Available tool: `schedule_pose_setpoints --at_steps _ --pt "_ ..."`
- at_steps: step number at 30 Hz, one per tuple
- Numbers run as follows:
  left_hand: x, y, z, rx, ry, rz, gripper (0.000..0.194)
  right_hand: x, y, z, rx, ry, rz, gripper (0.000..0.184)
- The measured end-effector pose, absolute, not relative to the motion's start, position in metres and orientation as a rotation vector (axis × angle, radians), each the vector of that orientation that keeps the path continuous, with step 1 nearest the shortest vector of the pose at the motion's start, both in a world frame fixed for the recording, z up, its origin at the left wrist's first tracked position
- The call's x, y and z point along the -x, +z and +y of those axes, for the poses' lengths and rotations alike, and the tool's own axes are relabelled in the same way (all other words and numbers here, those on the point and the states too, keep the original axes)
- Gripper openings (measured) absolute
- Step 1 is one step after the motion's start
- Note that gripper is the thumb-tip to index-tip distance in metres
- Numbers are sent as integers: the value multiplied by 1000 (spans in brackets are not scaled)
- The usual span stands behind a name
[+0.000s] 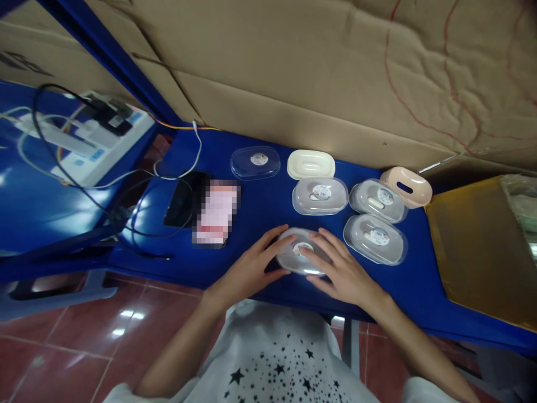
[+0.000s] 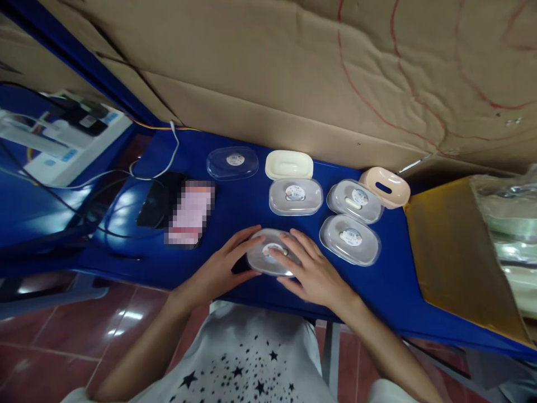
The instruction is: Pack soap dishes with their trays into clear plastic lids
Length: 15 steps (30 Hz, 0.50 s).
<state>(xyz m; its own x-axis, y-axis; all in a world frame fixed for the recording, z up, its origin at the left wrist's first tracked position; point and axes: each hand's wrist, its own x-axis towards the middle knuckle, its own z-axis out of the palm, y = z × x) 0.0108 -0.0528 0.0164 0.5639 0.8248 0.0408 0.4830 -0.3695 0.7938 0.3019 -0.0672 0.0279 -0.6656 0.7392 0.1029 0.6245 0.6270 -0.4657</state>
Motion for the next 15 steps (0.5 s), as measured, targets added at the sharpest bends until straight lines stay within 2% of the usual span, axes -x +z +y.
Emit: schedule_pose_setpoints --at_steps 10,15 --pt "-8 15 -48 -2090 551 1020 81 -306 14 -68 1088 677 -2516 95" --pt "0 14 -49 -2130 594 1052 77 -307 36 -59 1079 635 -2566 106"
